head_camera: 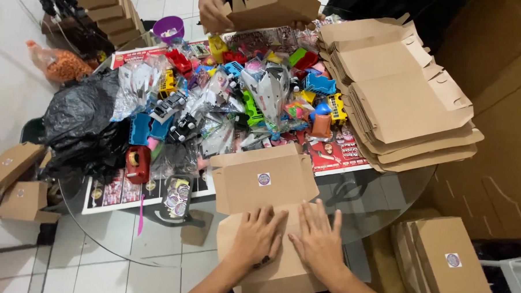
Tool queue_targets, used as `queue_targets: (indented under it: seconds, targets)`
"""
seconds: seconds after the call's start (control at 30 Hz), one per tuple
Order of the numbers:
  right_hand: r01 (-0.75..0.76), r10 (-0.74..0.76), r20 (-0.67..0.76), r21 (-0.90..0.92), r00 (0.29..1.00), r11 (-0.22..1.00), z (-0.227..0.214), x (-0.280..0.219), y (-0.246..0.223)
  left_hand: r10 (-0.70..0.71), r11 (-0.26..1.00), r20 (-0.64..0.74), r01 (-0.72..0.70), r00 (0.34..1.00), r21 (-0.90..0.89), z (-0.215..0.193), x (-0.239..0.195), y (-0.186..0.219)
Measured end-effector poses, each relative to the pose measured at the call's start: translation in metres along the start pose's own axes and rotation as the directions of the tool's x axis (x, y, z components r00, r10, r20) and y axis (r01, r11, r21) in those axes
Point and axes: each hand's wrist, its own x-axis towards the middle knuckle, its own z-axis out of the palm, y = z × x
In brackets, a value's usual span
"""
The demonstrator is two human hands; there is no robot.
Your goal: The person assembles a small cardboard box by folding its flaps and tucking the tabs into the slots. They work on a glass table surrounded by various items, including toys and other boxes.
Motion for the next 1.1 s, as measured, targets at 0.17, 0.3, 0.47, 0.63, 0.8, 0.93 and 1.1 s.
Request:
queue_targets:
  seconds: [0.17, 0.3, 0.47, 0.63, 0.8, 0.93, 1.1]
  targets:
    - [-0.083, 0.083, -0.013, -0.027, 0.996, 0.996, -0.002, -0.001, -0.009, 0.011, 1.0, -0.007, -0.011, 1.0, -0.01, 0.003, -0.004, -0.001]
    - [-0.105, 0.106, 0.021, -0.037, 0.994, 0.994, 0.01, -0.002, -0.015, 0.002, 1.0, -0.07, -0.004, 0.998, -0.024, 0.004, -0.004, -0.002]
    - [-0.102, 0.102, -0.004, -0.006, 0.995, 0.995, 0.012, 0.001, -0.014, 0.001, 0.999, -0.106, -0.005, 0.994, -0.033, -0.002, -0.005, -0.004]
    - [-0.097, 0.074, 0.215, 0.101, 0.974, 0.99, 0.008, 0.004, -0.005, -0.019, 0.994, -0.058, 0.013, 0.998, -0.111, 0.002, -0.015, -0.009]
    - [-0.422, 0.327, 0.377, 0.204, 0.867, 0.884, -0.023, 0.016, 0.011, -0.065, 0.93, -0.154, 0.004, 0.986, -0.368, -0.02, -0.039, -0.015]
    - [-0.518, 0.428, 0.378, 0.18, 0.821, 0.836, -0.018, 0.015, 0.024, -0.276, 0.923, -0.214, 0.197, 0.937, -0.33, -0.019, -0.074, -0.036]
    - [-0.562, 0.45, 0.4, 0.226, 0.799, 0.796, -0.009, 0.017, 0.029, -0.622, 0.779, -0.148, 0.627, 0.769, -0.017, 0.007, -0.103, -0.042]
